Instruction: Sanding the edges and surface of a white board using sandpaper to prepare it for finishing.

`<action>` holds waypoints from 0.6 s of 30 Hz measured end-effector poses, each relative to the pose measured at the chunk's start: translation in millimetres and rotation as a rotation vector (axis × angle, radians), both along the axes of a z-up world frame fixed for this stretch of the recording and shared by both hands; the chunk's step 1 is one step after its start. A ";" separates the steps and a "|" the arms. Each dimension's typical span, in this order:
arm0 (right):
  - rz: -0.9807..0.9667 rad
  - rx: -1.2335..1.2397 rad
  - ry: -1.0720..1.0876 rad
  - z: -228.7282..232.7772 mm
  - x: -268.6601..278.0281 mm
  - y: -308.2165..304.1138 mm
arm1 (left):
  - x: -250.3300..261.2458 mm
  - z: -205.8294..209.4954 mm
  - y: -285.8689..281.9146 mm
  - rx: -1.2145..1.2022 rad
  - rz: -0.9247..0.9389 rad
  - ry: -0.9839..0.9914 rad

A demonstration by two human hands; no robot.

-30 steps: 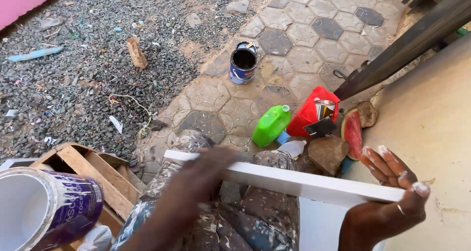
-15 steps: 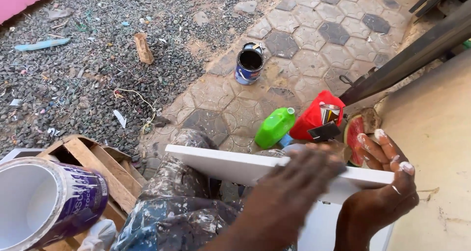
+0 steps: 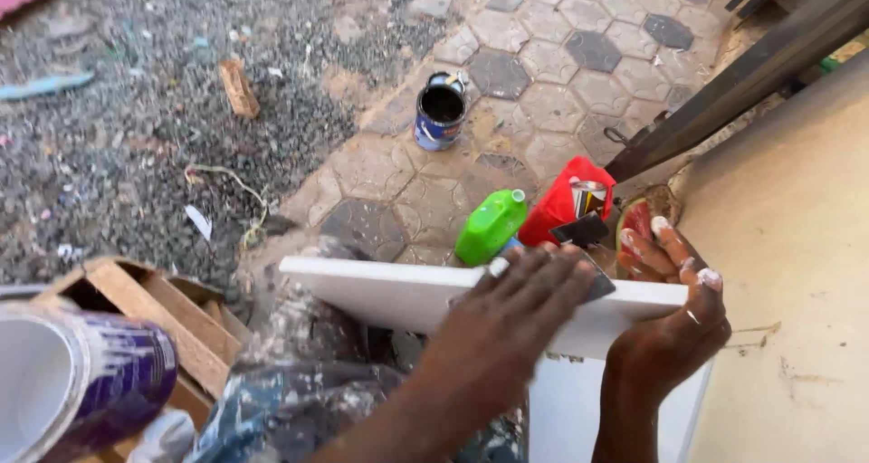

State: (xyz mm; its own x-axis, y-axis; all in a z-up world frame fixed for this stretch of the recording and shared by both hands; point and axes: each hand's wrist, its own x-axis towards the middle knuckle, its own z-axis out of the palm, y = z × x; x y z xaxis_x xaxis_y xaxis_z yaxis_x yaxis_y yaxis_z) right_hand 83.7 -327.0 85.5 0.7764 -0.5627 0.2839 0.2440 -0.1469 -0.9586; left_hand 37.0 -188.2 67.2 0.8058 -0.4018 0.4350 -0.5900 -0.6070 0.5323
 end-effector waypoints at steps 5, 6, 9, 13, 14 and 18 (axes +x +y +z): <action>-0.025 -0.094 -0.030 -1.0 4.1 -3.6 | -14.1 -19.5 75.0 0.006 0.150 0.059; -0.049 -0.091 -0.028 0.1 2.4 -3.3 | -18.9 -34.6 87.8 0.082 0.247 0.066; -0.070 -0.040 -0.039 7.3 2.7 0.7 | -16.3 3.9 53.7 -0.124 0.151 0.112; -0.167 0.000 0.052 -4.3 3.6 -10.1 | 10.0 -0.8 7.0 -0.094 0.007 -0.135; -0.107 -0.019 0.007 -11.5 3.8 -18.7 | 9.5 0.5 15.5 -0.034 -0.034 -0.069; -0.109 -0.075 -0.043 -9.0 3.7 -16.7 | -2.2 -14.0 90.5 -0.035 0.101 0.089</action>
